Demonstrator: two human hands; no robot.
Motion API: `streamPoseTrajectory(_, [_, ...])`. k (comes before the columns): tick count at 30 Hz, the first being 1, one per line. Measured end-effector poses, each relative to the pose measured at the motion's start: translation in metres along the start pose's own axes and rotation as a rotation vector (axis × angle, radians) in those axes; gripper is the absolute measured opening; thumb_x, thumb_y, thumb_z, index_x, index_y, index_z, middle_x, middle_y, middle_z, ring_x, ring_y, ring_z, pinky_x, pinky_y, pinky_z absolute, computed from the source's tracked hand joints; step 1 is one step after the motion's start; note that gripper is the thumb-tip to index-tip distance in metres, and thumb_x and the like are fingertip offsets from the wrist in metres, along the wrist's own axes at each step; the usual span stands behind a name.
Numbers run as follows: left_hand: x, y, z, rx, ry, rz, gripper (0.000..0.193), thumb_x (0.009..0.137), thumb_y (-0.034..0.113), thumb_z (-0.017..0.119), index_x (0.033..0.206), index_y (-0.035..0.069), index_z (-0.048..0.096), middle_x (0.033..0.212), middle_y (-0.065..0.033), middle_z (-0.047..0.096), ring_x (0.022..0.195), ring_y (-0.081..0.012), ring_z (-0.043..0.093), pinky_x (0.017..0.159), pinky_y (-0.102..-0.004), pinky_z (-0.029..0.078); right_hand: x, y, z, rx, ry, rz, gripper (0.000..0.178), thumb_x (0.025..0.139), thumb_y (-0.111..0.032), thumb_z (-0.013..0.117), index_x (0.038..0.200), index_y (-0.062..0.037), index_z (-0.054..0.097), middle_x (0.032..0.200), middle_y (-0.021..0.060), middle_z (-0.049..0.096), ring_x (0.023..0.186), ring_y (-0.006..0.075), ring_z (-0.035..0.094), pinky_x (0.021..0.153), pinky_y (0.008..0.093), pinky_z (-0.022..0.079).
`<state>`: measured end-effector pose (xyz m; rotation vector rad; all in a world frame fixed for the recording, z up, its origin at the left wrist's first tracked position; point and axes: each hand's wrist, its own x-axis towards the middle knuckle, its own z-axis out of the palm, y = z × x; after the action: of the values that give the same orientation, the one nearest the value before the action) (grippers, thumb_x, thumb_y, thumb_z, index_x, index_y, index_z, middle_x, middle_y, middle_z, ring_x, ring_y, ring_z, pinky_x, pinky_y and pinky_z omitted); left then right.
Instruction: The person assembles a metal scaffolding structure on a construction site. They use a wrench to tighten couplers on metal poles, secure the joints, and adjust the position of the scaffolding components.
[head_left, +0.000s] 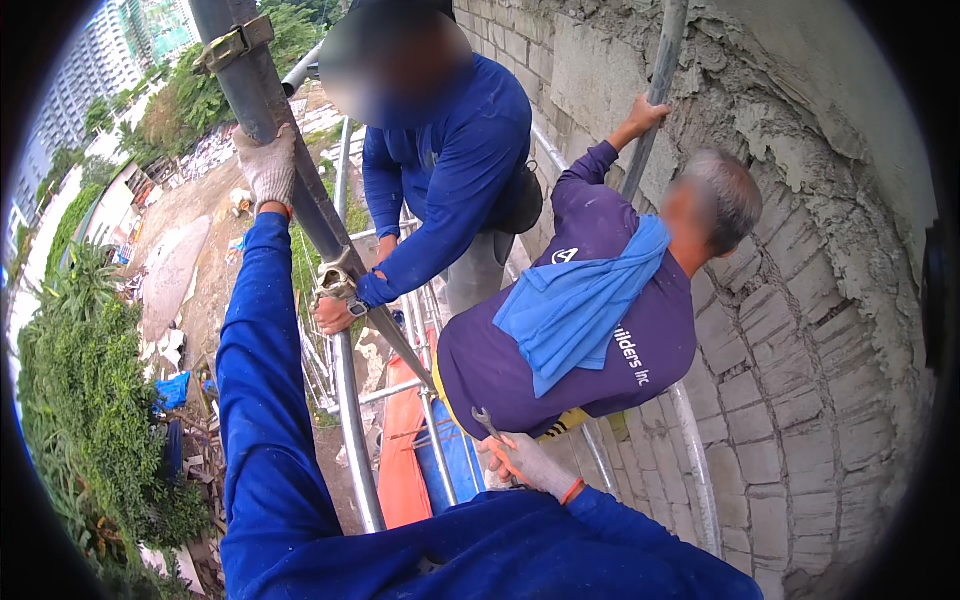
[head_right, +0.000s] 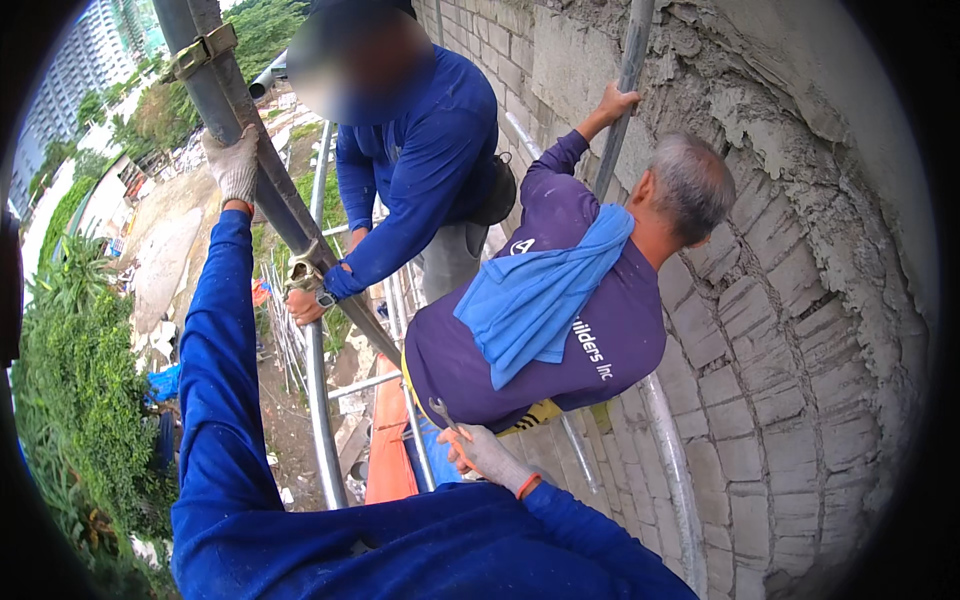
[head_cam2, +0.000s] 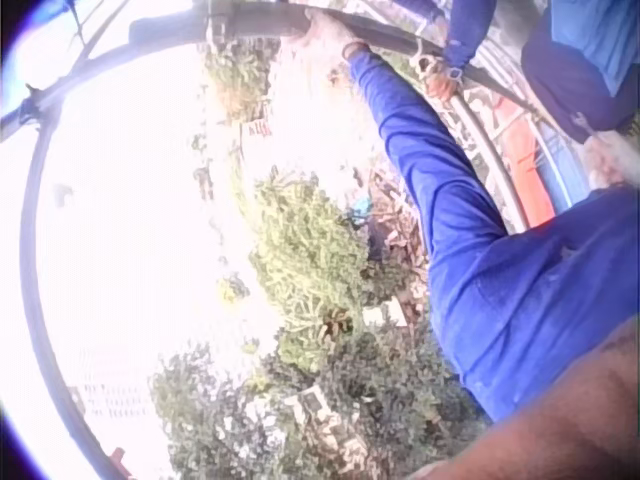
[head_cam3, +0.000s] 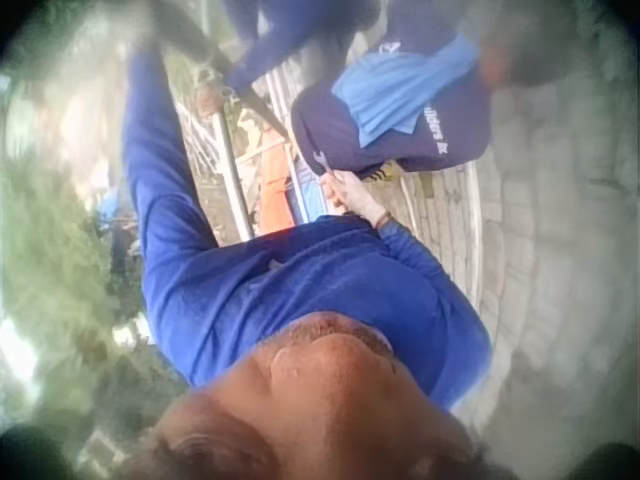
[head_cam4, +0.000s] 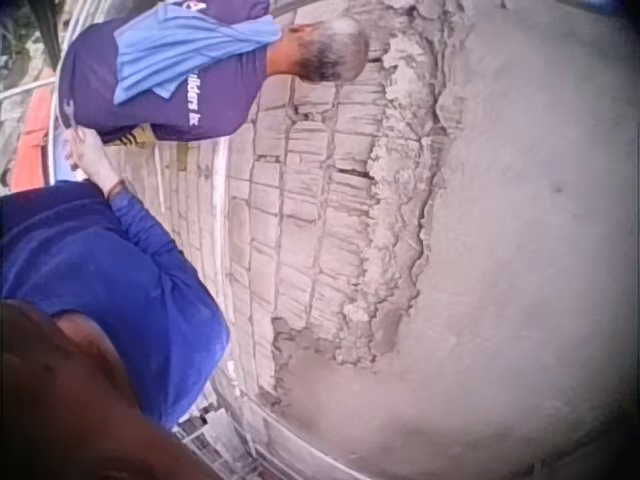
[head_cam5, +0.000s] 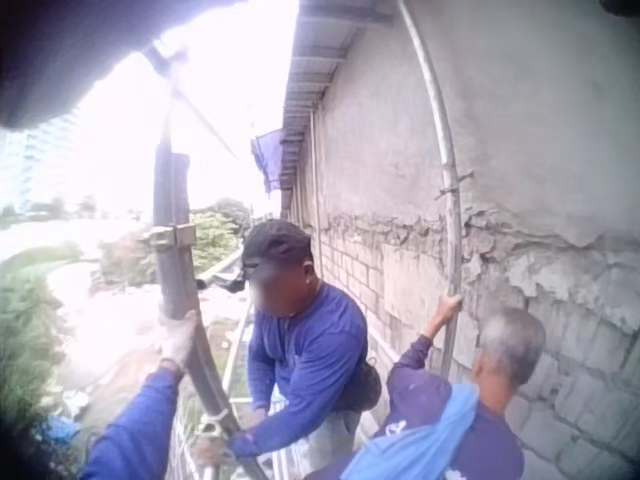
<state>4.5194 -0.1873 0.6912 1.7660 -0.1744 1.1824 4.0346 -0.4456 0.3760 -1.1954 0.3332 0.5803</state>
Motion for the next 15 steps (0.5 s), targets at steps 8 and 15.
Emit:
streamPoseTrajectory(8, [-0.011,0.011,0.002,0.035,0.048,0.018,0.058,0.076,0.026,0.084,0.124,0.004,0.06,0.109,-0.0182,0.073,0.104,-0.0332,0.071,0.092,-0.0432,0.054,0.034,-0.088,0.011,-0.045,-0.06,-0.31,0.044,0.108,-0.038,0.053,0.12,0.0026,0.065,0.083,0.0032,0.062,0.063,0.0098,0.062,0.058,0.0262,0.054])
streamPoseTrajectory(15, [-0.004,-0.009,0.013,0.029,0.059,0.026,0.059,0.074,0.035,0.083,0.121,0.006,0.06,0.107,-0.0188,0.073,0.101,-0.0359,0.071,0.091,-0.0446,0.054,0.07,-0.084,-0.005,-0.062,0.059,-0.33,0.043,0.106,-0.039,0.057,0.11,0.0026,0.067,0.095,0.0107,0.07,0.082,0.0184,0.07,0.079,0.0338,0.058])
